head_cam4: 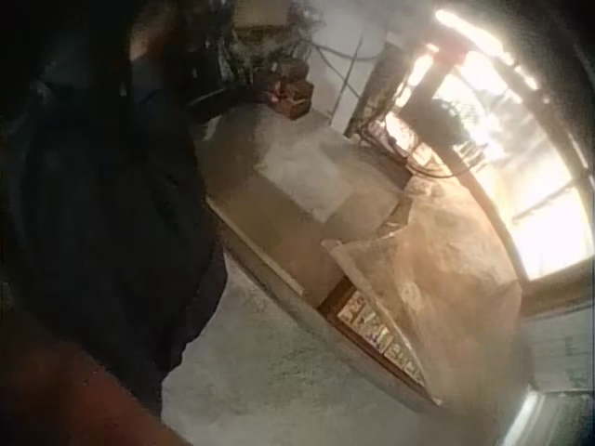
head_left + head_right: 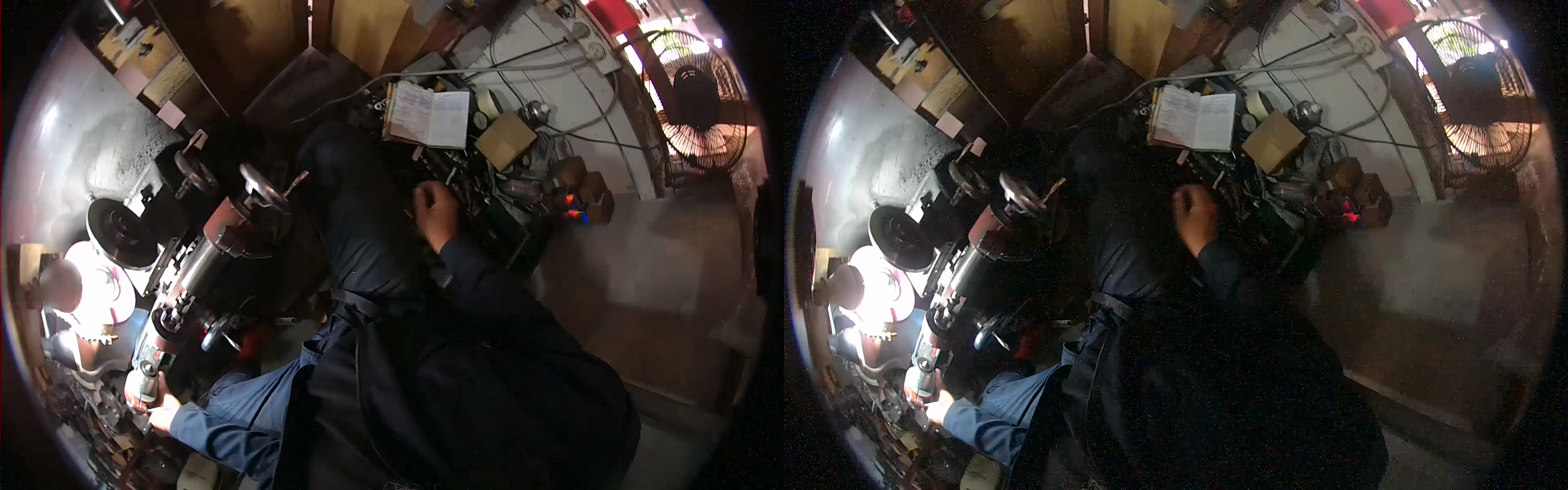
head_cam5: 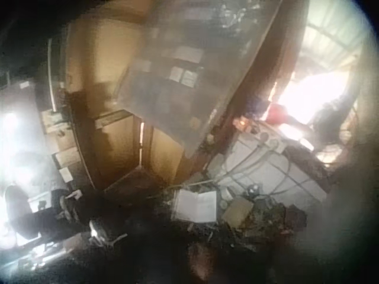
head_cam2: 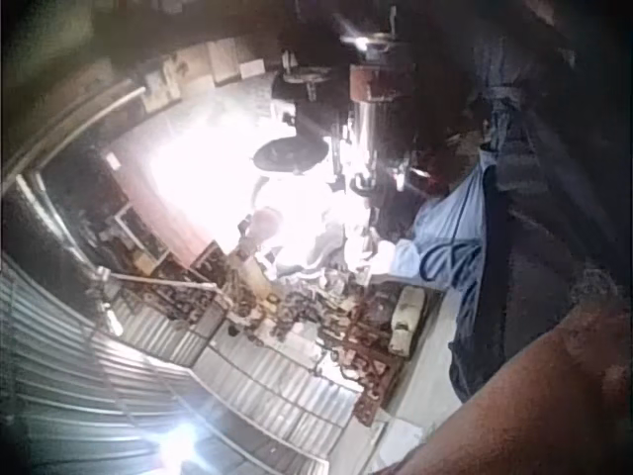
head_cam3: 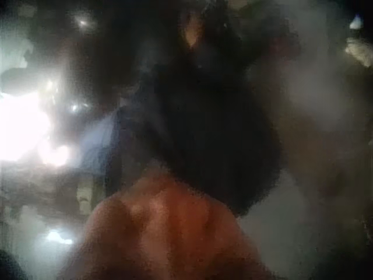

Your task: The person measures small metal engine components using a digital caliper and then places them into a machine for cleaning or resurfacing.

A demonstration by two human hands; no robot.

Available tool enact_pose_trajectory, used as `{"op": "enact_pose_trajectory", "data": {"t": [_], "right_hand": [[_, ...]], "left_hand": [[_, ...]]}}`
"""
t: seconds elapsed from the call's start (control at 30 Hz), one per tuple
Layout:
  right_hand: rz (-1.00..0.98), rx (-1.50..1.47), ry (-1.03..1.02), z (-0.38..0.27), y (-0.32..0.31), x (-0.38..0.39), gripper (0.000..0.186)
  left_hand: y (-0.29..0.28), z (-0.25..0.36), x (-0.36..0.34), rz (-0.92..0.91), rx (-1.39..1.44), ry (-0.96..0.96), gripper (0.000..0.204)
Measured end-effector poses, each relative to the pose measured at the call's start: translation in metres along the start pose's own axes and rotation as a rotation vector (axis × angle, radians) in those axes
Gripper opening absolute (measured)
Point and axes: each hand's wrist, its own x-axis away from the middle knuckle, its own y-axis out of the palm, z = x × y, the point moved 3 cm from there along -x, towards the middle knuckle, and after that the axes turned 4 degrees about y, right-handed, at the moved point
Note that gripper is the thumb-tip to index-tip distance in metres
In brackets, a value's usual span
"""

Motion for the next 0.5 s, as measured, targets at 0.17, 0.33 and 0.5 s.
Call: {"op": "enact_pose_trajectory", "data": {"t": [0.17, 0.33, 0.5], "right_hand": [[0.614, -0.063, 0.612, 0.161, -0.063, -0.027, 0.025], [0.827, 0.225, 0.696, 0.201, -0.128, -0.043, 0.063], [0.950, -0.080, 0.739, 0.215, -0.136, -0.040, 0.070]], "left_hand": [[-0.085, 0.016, 0.035, 0.119, 0.498, -0.162, 0.047], [-0.106, 0.028, 0.011, -0.305, -0.757, -0.198, 0.038], [-0.077, 0.074, 0.004, -0.651, -0.921, 0.109, 0.034]]}}
